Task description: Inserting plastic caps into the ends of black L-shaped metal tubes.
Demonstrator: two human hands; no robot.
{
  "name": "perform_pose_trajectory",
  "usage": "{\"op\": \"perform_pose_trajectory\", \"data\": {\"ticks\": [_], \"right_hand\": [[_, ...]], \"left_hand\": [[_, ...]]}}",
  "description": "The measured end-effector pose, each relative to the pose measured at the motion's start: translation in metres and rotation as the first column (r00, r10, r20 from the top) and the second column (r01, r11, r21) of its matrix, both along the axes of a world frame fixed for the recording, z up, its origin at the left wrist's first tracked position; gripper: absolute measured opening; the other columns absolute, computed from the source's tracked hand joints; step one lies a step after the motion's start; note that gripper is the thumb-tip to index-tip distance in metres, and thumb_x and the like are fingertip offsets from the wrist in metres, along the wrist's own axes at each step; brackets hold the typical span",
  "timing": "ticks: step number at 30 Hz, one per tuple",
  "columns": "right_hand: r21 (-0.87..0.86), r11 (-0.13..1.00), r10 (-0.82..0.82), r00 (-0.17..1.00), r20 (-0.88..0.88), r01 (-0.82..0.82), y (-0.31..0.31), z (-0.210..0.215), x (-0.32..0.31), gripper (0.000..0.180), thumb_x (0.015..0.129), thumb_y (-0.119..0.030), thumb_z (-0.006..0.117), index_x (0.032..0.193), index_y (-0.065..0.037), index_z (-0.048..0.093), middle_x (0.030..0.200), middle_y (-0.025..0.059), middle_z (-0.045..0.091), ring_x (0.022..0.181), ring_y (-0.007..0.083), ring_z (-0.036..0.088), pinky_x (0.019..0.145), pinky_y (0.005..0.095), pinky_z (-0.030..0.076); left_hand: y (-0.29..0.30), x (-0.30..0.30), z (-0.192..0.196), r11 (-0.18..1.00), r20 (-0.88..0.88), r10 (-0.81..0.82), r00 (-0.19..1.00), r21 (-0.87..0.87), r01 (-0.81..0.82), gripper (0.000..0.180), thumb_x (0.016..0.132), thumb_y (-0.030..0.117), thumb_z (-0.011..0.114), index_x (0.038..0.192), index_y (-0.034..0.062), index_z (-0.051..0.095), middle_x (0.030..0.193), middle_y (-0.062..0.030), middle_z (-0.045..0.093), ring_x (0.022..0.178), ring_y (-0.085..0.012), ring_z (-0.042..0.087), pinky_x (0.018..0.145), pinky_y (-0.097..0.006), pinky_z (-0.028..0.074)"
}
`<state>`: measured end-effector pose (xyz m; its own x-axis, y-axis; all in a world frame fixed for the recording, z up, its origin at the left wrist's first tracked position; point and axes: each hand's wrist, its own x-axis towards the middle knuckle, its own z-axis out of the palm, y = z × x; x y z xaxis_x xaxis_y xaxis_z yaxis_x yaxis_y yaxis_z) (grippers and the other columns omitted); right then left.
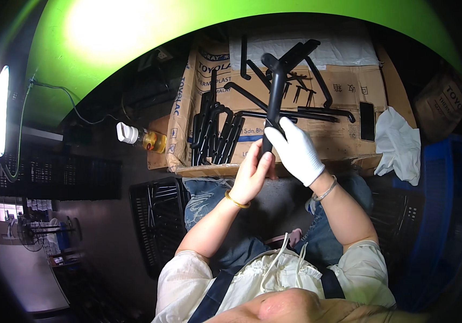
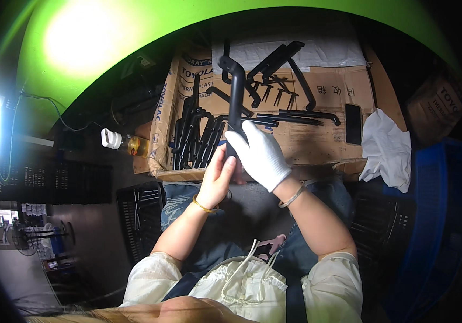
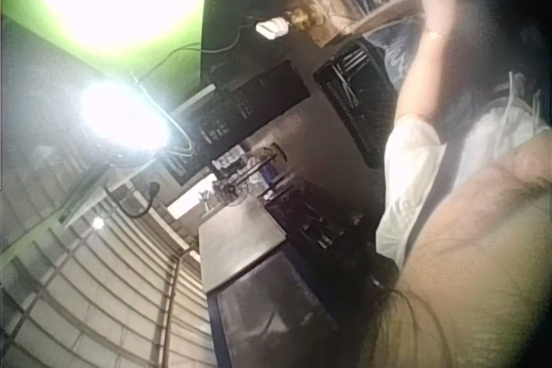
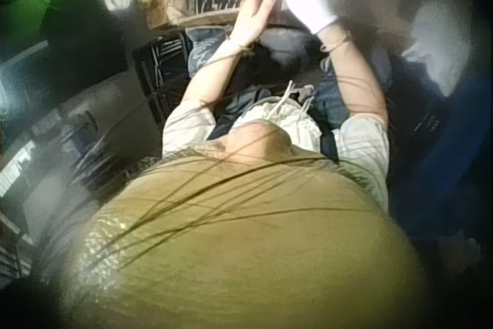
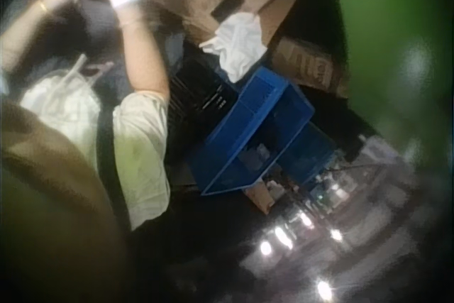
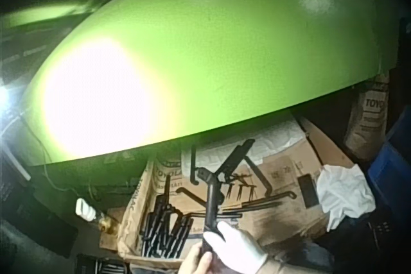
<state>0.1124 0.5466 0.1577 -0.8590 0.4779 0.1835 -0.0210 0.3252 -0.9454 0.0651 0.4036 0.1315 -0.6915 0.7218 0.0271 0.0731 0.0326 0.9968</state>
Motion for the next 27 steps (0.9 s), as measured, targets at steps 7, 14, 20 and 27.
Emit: {"op": "perform_pose_trajectory", "data": {"ticks": [7,14,20,27], "right_hand": [[0.422,0.906,0.083,0.987,-0.135,-0.019,-0.007,-0.002,0.012,0.016,0.096,-0.017,0.050,0.100,-0.005,0.060,0.096,0.0121,0.065,0.084,0.0316,0.065,0.070,0.0408,0.053],[0.391,0.913,0.105,0.993,0.046,-0.114,-0.019,0.009,0.015,0.011,0.095,-0.017,0.053,0.095,-0.007,0.059,0.083,0.0130,0.062,0.075,0.0326,0.065,0.063,0.0415,0.052],[0.438,0.884,0.149,0.986,0.073,-0.165,-0.023,-0.002,0.014,0.013,0.097,-0.023,0.052,0.090,-0.012,0.056,0.067,0.0096,0.065,0.061,0.0315,0.066,0.055,0.0428,0.052],[0.427,0.888,0.146,0.986,0.086,-0.169,-0.023,-0.006,0.013,0.015,0.097,-0.025,0.051,0.092,-0.012,0.056,0.067,0.0101,0.065,0.061,0.0311,0.066,0.054,0.0426,0.052]], "left_hand": [[-0.013,-0.024,0.008,0.982,0.382,0.120,0.916,0.089,-0.166,0.035,0.105,0.037,0.044,0.110,0.0067,0.059,0.066,0.0042,0.046,0.051,-0.0030,0.042,0.048,-0.019,0.043],[-0.015,-0.022,0.010,0.977,0.325,0.129,0.937,0.122,-0.176,0.029,0.105,0.028,0.046,0.123,0.0076,0.056,0.069,0.0060,0.045,0.052,-0.0010,0.035,0.044,-0.017,0.029],[-0.017,-0.018,0.005,0.985,0.285,0.101,0.953,0.108,-0.137,0.033,0.105,0.022,0.044,0.135,0.0091,0.045,0.067,0.0068,0.041,0.054,-0.0008,0.033,0.047,-0.017,0.028],[-0.018,-0.017,0.006,0.986,0.235,0.108,0.966,0.098,-0.134,0.034,0.105,0.021,0.045,0.137,0.0087,0.045,0.070,0.0060,0.043,0.058,-0.0014,0.036,0.049,-0.017,0.030]]}}
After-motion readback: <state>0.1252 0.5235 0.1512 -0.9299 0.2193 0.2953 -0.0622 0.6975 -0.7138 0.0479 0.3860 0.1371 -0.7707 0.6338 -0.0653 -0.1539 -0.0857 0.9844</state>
